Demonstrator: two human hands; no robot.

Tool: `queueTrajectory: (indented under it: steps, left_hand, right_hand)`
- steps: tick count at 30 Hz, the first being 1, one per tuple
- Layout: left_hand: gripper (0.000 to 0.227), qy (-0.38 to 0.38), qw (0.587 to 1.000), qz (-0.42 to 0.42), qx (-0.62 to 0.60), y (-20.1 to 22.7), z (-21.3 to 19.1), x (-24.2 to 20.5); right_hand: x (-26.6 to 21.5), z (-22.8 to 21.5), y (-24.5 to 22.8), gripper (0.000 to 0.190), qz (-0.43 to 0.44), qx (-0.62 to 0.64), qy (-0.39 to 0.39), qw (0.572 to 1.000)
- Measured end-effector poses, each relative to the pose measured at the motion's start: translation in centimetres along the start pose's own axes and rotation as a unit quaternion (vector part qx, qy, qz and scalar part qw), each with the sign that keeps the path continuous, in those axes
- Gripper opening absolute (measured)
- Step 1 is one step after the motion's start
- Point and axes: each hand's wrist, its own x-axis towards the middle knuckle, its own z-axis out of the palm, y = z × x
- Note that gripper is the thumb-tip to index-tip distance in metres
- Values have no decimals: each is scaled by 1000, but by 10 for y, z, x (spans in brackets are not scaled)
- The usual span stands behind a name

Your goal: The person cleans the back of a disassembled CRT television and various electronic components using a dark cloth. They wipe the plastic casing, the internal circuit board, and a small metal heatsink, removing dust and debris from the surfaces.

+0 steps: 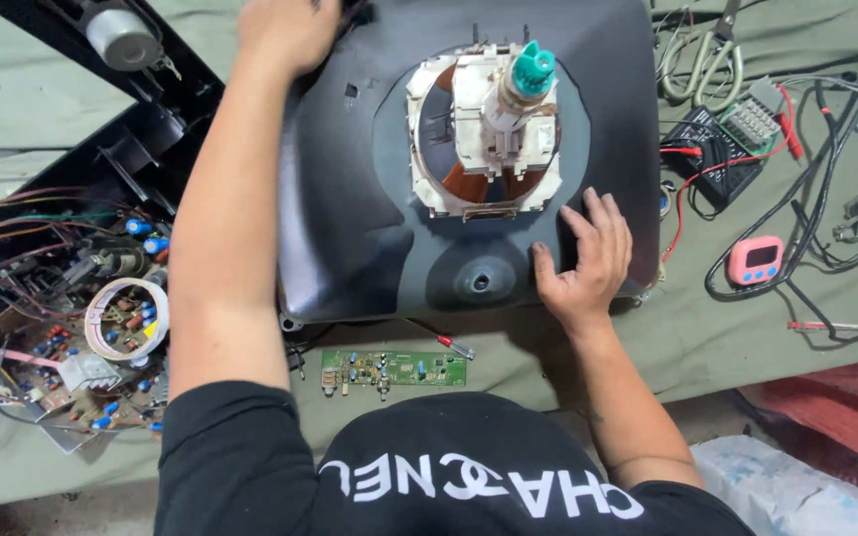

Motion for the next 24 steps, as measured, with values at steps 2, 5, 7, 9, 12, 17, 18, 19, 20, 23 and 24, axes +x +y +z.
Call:
queueTrajectory:
  steps: [2, 5, 7, 9, 12, 17, 18, 19, 20, 23, 24]
  left_hand:
    - [54, 24, 999, 25, -25, 0, -6, -22]
    - [54, 17, 997, 23, -76, 8, -15, -52]
    - [58, -16, 995, -1, -100, 15, -17, -71]
    - [55, -12, 996, 22, -91, 20, -17, -90]
    - [58, 5, 992, 100, -75, 26, -7, -135]
    - [59, 22, 994, 82, -65, 19, -6, -164]
    - [59, 26, 997, 42, -61, 17, -7, -159]
    - [59, 26, 997, 42, -62, 9, -6, -142]
    - [56, 25, 997, 23, -63, 0, -6, -125]
    - [55, 7, 998, -19, -62, -4, -17, -79]
    - [57, -11, 997, -41, -61, -1, -23, -64]
  right_hand:
    - [0, 0, 1, 44, 4, 8, 2, 1000]
    - [0, 1, 0, 43, 11, 13, 3, 1000]
    - [-1, 1, 0, 43, 17, 9, 1, 1000]
    - [-2, 2, 1, 42, 19, 15, 0, 1000]
    - [-3, 2, -1, 42, 24, 14, -2, 1000]
    - [-8, 2, -1, 45, 29, -3, -17, 999]
    - [-8, 2, 1, 46, 30, -7, -25, 999]
    - [-8, 2, 0, 46, 29, -8, -25, 999]
    - [-8, 2, -1, 45, 29, -7, -25, 999]
    - [-7, 2, -1, 45, 28, -7, -25, 999]
    - [-7, 2, 0, 46, 26, -9, -26, 999]
